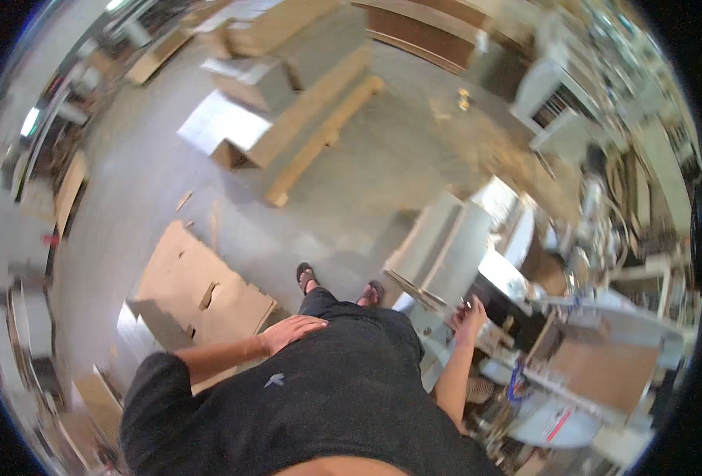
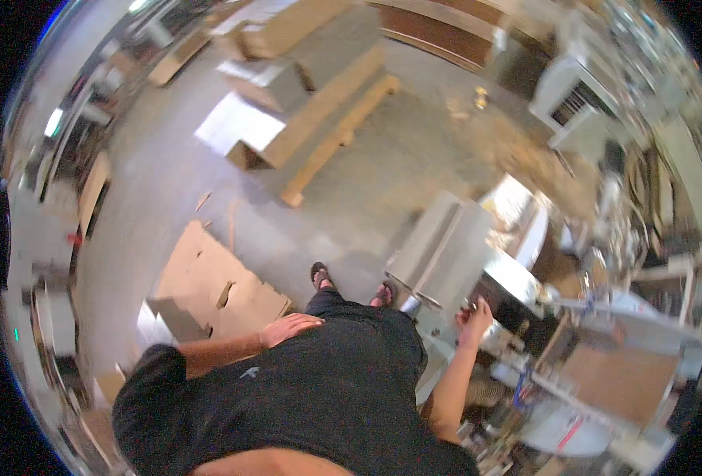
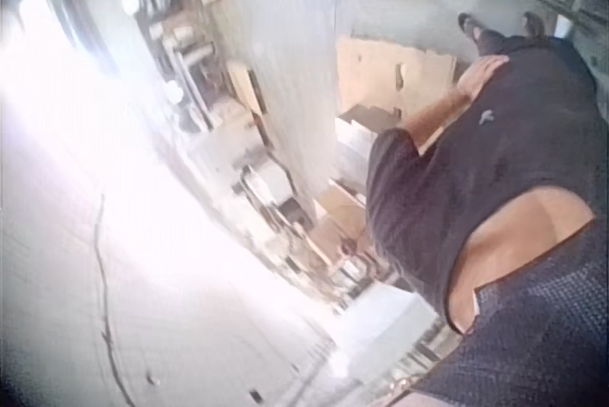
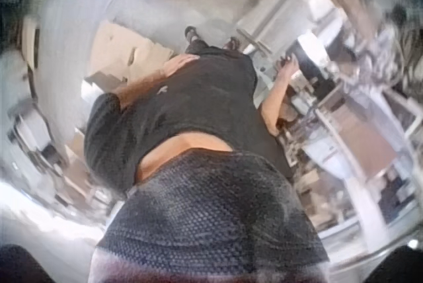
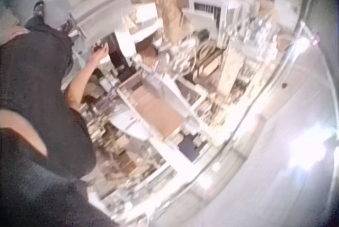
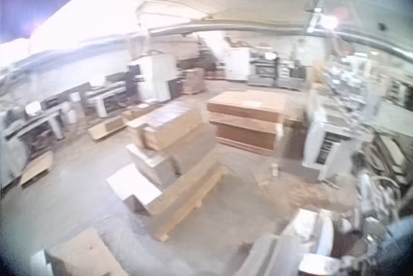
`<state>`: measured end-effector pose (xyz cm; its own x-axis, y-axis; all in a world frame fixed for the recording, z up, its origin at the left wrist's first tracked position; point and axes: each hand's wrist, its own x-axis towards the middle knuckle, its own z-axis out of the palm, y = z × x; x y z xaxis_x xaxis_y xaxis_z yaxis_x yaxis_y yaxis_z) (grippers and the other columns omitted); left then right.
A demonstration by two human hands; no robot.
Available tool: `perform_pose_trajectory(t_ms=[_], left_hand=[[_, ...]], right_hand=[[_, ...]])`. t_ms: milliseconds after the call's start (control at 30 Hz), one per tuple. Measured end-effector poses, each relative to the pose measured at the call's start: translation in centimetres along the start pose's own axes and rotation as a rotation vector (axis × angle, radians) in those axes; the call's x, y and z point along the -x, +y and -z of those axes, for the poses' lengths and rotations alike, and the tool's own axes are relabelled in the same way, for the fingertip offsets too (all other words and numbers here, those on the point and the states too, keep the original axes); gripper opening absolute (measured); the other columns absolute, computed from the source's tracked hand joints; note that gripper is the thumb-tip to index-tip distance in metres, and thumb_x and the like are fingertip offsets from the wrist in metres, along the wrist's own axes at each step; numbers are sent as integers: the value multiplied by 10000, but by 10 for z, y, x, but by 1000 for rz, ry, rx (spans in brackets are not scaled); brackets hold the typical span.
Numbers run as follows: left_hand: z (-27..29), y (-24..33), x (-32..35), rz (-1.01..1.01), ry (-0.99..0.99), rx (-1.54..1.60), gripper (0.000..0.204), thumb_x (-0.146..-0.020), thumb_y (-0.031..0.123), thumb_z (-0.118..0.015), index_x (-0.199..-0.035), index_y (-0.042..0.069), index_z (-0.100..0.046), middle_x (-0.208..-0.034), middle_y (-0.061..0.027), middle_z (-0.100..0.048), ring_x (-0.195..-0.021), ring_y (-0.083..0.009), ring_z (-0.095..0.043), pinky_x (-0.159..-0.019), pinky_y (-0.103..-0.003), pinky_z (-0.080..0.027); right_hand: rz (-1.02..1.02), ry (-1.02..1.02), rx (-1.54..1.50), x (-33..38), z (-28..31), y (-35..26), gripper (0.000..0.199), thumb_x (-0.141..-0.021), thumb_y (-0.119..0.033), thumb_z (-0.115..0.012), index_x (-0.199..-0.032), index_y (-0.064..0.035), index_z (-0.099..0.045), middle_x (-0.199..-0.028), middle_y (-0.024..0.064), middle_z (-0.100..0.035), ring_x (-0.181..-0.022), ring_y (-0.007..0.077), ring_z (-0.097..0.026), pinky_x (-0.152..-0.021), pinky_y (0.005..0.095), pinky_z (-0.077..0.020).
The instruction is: The person picks up wooden blocks from a stack and feeds them into an industrial machine.
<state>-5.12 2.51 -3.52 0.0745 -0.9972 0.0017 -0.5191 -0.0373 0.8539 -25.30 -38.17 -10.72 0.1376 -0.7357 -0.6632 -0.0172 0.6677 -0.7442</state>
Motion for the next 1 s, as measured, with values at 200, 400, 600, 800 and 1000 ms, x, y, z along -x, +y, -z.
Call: perform_pose_trajectory(t_ms=[200,400,600,800,1000], left_hand=[[-21,-23,18,66,172,46,588,-821,311,-519,-1308,34,-343,-1294,-181,-448,-1171,-349,-457,-988,-431,-347],[-8,-19,4,69,108,-7,493,-839,176,-506,-1293,57,-357,-1272,-184,-466,-1133,-351,-487,-961,-430,-379],[-16,-8,6,60,194,-19,481,-843,186,-497,-1287,57,-364,-1272,-189,-465,-1134,-350,-488,-956,-431,-378],[-8,-4,3,16,190,-11,495,-847,251,-486,-1286,52,-369,-1276,-193,-463,-1135,-355,-485,-950,-434,-376],[-12,-5,9,48,196,-32,521,-847,304,-478,-1288,48,-372,-1281,-189,-461,-1140,-350,-481,-962,-427,-364]], right_hand=[[-28,-93,30,-12,-12,-1,203,-867,-274,-584,-950,-89,-570,-671,39,-549,-495,132,-525,-440,265,-471],[895,357,707,-33,27,-12,249,-822,-189,-622,-975,7,-622,-809,103,-640,-704,216,-625,-646,319,-503],[808,794,992,-2,37,-89,466,-800,-270,-579,-1174,2,-517,-1164,216,-523,-1036,386,-526,-861,453,-435],[298,663,1344,-50,93,-93,445,-747,-262,-592,-1112,-12,-539,-1092,239,-571,-998,410,-555,-827,485,-447],[452,339,1183,-20,54,-106,283,-764,-213,-612,-952,-4,-640,-901,188,-657,-885,333,-623,-767,409,-470]])
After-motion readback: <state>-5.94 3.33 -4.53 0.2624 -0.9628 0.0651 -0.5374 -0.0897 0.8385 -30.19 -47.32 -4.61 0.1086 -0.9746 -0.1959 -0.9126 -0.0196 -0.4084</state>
